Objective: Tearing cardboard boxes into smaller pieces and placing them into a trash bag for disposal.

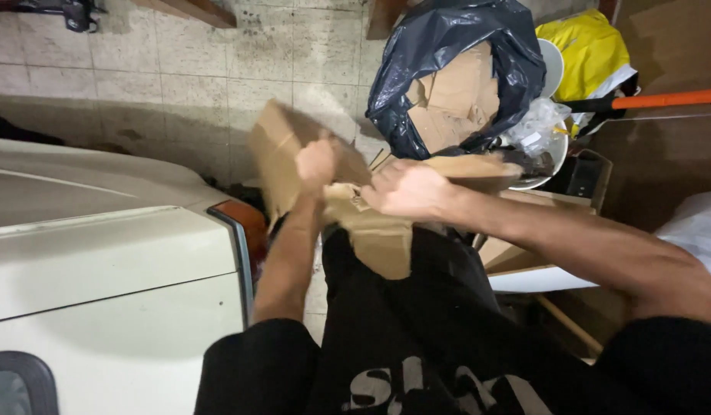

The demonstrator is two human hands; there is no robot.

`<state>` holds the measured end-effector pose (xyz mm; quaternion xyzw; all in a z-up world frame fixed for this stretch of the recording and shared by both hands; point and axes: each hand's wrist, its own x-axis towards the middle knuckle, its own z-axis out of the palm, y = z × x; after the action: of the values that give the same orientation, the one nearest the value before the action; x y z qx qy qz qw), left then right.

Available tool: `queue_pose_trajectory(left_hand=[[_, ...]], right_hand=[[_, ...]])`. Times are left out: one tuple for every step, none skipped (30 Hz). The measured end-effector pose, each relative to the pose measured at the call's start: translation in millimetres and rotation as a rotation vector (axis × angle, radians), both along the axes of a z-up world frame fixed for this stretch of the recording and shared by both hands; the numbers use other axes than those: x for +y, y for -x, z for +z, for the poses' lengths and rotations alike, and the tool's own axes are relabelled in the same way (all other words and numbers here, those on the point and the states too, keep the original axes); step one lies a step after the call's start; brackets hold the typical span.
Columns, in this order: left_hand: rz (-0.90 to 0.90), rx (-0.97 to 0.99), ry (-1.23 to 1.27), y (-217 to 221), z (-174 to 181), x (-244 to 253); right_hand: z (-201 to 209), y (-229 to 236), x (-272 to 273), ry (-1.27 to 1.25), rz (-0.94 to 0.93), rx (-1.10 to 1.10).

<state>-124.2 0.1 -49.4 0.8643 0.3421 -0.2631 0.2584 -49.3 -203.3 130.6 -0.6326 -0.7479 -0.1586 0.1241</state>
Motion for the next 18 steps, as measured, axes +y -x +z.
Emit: queue_pose_trajectory(left_hand=[[0.003, 0.019, -0.046, 15, -13, 13], [0.005, 0.039, -0.093, 29, -27, 26], [-0.002, 0.034, -0.093, 46, -39, 36], [-0.065, 0.057, -0.156, 63, -52, 45], [-0.136, 0.087, -0.209, 85, -65, 50], [-0.15, 0.09, -0.2, 95, -69, 47], [-0.123, 0.02, -0.191, 99, -74, 46], [-0.094, -0.051, -0.181, 102, -77, 45], [-0.1, -0.062, -0.185, 97, -84, 40], [-0.102, 0.005, -0.126, 91, -90, 36], [-0.106, 0.073, -0.065, 85, -96, 31], [-0.113, 0.063, -0.068, 64, -64, 23], [-0.203, 0.133, -0.039, 51, -31, 14], [-0.293, 0.204, -0.011, 37, 2, 3], [-0.3, 0.204, -0.013, 27, 3, -2], [-0.15, 0.052, 0.251, 17, 5, -7], [0.0, -0.104, 0.509, 3, 6, -12], [-0.011, -0.107, 0.505, -20, 29, -17]], right_hand=[[16, -5, -13, 0.042, -0.07, 0.02], [32, -10, -26, 0.083, -0.14, 0.039], [76, -32, -22, 0.083, -0.147, 0.035], [120, -54, -19, 0.635, -0.664, 0.481], [164, -72, -17, 1.193, -1.18, 0.949], [129, -89, -50, 1.2, -1.194, 0.958], [96, -109, -83, 0.785, -1.106, 0.522], [64, -130, -116, 0.376, -0.955, 0.107], [38, -138, -127, 0.368, -0.962, 0.101], [13, -148, -139, 0.4, -1.049, 0.166], [-12, -157, -151, 0.432, -1.137, 0.234], [-37, -161, -158, 0.425, -1.146, 0.228], [-63, -159, -166, 0.421, -1.205, 0.362], [-89, -157, -174, 0.414, -1.261, 0.497], [-95, -150, -175, 0.411, -1.268, 0.5], [-100, -143, -176, 0.343, -1.268, 0.693], [-106, -139, -177, 0.263, -1.261, 0.882], [-101, -135, -166, 0.252, -1.268, 0.883]])
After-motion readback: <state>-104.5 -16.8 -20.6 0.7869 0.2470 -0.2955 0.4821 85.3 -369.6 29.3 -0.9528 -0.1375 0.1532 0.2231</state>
